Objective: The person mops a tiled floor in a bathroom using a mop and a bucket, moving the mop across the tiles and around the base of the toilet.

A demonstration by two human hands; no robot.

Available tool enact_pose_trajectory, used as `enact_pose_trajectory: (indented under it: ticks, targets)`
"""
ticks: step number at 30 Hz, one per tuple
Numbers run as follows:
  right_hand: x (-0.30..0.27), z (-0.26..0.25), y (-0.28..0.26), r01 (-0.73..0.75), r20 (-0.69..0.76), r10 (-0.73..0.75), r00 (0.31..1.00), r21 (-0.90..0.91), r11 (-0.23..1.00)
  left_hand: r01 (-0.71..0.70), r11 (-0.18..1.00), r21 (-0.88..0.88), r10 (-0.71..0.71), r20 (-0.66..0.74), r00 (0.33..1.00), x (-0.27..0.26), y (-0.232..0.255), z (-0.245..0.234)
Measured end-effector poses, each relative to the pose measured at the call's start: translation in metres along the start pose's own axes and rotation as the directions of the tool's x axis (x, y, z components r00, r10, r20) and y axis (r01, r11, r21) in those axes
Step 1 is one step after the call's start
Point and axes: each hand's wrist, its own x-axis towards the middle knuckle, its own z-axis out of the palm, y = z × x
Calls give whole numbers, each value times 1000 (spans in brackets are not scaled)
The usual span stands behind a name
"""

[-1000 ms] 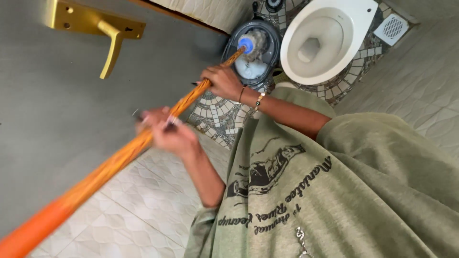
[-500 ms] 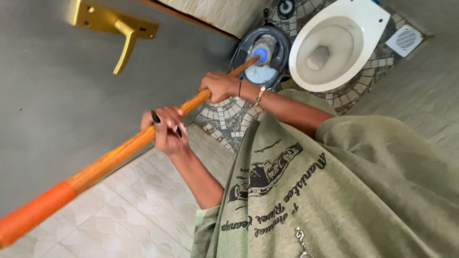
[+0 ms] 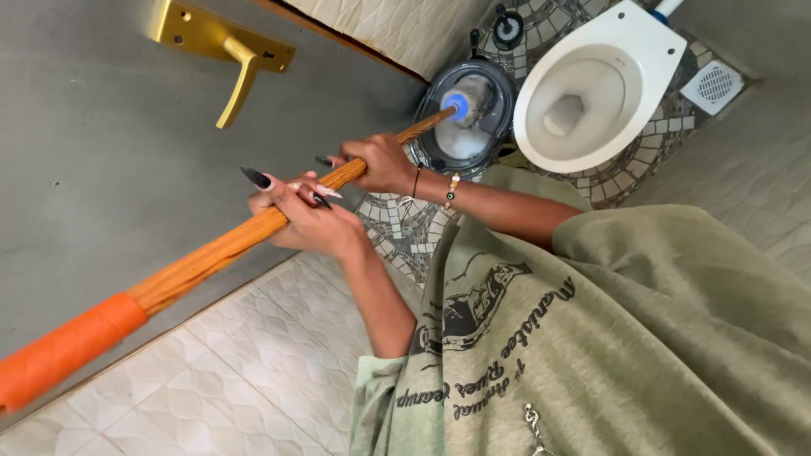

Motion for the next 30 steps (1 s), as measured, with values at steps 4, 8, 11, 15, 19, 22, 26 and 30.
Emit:
enact_pose_trajectory:
  ticks: [4,8,11,15,19,22,26,30]
  targets:
    - [5,-5,19,31,412,-8,911,-49,998,-13,996,-88,31,202,979,14,9,-34]
    - [8,-1,18,73,565,-67,822,11,997,95,966,-240,62,576,815,38,23,-72]
    - [11,3,6,-27,713,59,699,-56,998,201,947,-250,38,710,703,42,27,-88]
    - [12,4,-4,-65,779,105,618,-82,994,176,961,-213,42,743,668,43,27,-94]
    - [7,14,4,-26,701,70,709,-74,997,149,956,-253,-12,473,881,32,6,-96]
    - [-8,21,10,93,464,-67,883,-33,995,85,982,-167,-42,249,968,23,-7,-88]
    - [-33,43,-4,161,1,-162,987,58,985,77,993,-94,-78,-11,997,12,-12,-73]
    - [-31,42,10,25,243,-9,970,-60,998,73,996,-52,-78,-106,991,-1,-7,-63]
